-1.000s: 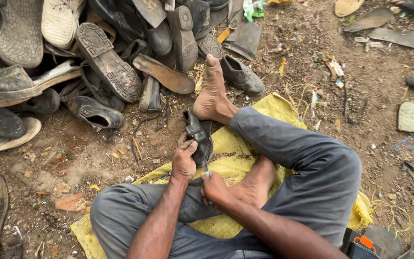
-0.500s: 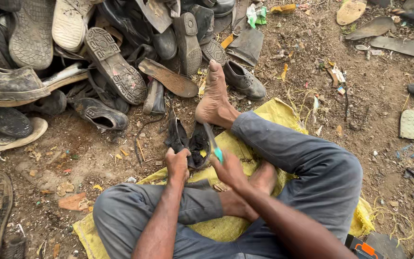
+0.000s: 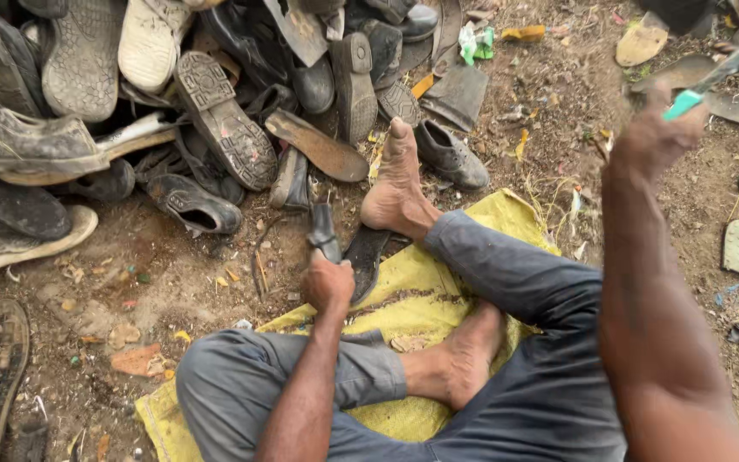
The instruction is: The person uses a thin metal tool to scrape and pry apart components of various old shoes while sitting on a mat next to a large pile of footwear.
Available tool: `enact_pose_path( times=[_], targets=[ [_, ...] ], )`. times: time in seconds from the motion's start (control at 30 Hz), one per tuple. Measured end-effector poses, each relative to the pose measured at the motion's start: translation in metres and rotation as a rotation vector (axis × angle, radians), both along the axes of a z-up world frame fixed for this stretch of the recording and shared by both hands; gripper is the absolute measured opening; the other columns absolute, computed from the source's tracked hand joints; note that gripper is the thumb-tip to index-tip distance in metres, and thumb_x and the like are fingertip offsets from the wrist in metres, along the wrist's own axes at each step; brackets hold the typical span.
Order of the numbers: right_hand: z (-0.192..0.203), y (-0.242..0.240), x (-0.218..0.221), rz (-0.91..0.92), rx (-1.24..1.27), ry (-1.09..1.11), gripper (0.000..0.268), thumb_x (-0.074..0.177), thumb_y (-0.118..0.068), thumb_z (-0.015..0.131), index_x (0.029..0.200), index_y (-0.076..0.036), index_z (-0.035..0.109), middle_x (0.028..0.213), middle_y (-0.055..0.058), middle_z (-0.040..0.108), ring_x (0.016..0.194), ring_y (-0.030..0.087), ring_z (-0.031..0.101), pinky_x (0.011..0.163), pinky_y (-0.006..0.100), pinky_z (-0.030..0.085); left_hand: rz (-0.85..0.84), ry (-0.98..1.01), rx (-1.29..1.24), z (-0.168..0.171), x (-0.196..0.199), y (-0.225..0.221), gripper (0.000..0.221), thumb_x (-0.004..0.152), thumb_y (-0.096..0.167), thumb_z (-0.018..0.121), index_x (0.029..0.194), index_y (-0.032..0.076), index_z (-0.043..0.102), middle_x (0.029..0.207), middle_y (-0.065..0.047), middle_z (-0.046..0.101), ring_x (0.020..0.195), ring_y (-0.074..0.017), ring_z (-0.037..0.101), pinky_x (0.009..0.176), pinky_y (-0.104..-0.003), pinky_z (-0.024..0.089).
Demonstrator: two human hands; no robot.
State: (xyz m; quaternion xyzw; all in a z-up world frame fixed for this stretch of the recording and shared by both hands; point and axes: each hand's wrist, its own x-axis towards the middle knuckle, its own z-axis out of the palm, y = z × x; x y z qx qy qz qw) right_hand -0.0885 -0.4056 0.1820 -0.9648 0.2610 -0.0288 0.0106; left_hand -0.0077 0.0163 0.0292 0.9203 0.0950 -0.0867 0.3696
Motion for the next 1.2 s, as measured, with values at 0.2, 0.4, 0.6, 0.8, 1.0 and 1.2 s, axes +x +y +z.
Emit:
enact_pose_path(
  times=[0.2, 0.4, 0.6, 0.8, 1.0, 1.2],
  targets=[
    [-0.096, 0.154, -0.022, 0.305, 0.709, -0.242, 0.028, 0.090, -0.016, 0.059, 0.114, -0.004, 0.067, 0.118, 0.020, 0.070, 0.093, 0.036, 0.073, 0.079, 0.045, 0.057, -0.150, -0.033, 0.130, -0.009, 0.001, 0.002, 0.024, 0.098, 0.028, 0.071, 0.090, 0.005, 0.072, 0.089, -0.010, 0.075, 0.075, -0.0231, 0.072, 0.067, -0.042, 0.056],
    [-0.180, 0.297, 0.027, 0.215, 0.826, -0.138, 0.044, 0.093, -0.015, 0.056, 0.136, -0.008, 0.063, 0.109, 0.029, 0.068, 0.097, 0.042, 0.070, 0.087, 0.048, 0.054, -0.007, 0.065, 0.142, -0.001, -0.002, 0.004, 0.035, 0.089, 0.039, 0.078, 0.095, 0.004, 0.075, 0.090, -0.017, 0.075, 0.079, -0.0315, 0.072, 0.071, -0.046, 0.056],
    [-0.181, 0.305, 0.045, 0.195, 0.812, -0.083, 0.046, 0.091, -0.016, 0.052, 0.134, -0.011, 0.065, 0.100, 0.031, 0.069, 0.095, 0.045, 0.069, 0.085, 0.050, 0.055, -0.034, -0.011, 0.157, 0.001, 0.001, 0.004, 0.036, 0.089, 0.038, 0.077, 0.092, 0.003, 0.074, 0.091, -0.019, 0.075, 0.083, -0.0358, 0.072, 0.076, -0.050, 0.055],
    [-0.176, 0.310, -0.025, 0.393, 0.754, 0.001, 0.043, 0.092, -0.015, 0.051, 0.132, -0.015, 0.067, 0.093, 0.031, 0.069, 0.082, 0.047, 0.069, 0.077, 0.053, 0.054, 0.107, -0.064, 0.142, 0.000, 0.002, 0.032, 0.037, 0.092, 0.039, 0.075, 0.084, 0.003, 0.072, 0.086, -0.018, 0.074, 0.079, -0.0349, 0.070, 0.074, -0.050, 0.052],
    [-0.179, 0.316, 0.036, 0.597, 0.676, 0.109, 0.033, 0.090, -0.016, 0.056, 0.117, -0.011, 0.073, 0.092, 0.026, 0.071, 0.083, 0.045, 0.070, 0.076, 0.052, 0.056, 0.205, -0.135, 0.074, -0.014, -0.027, 0.049, 0.039, 0.093, 0.038, 0.073, 0.078, 0.002, 0.071, 0.078, -0.013, 0.072, 0.067, -0.0285, 0.068, 0.066, -0.047, 0.053],
    [-0.117, 0.275, -0.041, 0.679, 0.801, 0.074, 0.042, 0.090, -0.020, 0.054, 0.131, -0.018, 0.067, 0.096, 0.023, 0.071, 0.081, 0.041, 0.070, 0.071, 0.050, 0.054, 0.245, -0.366, 0.036, -0.018, -0.047, 0.057, 0.035, 0.091, 0.028, 0.075, 0.075, -0.002, 0.067, 0.073, -0.017, 0.069, 0.062, -0.0314, 0.065, 0.064, -0.047, 0.050]
  ],
)
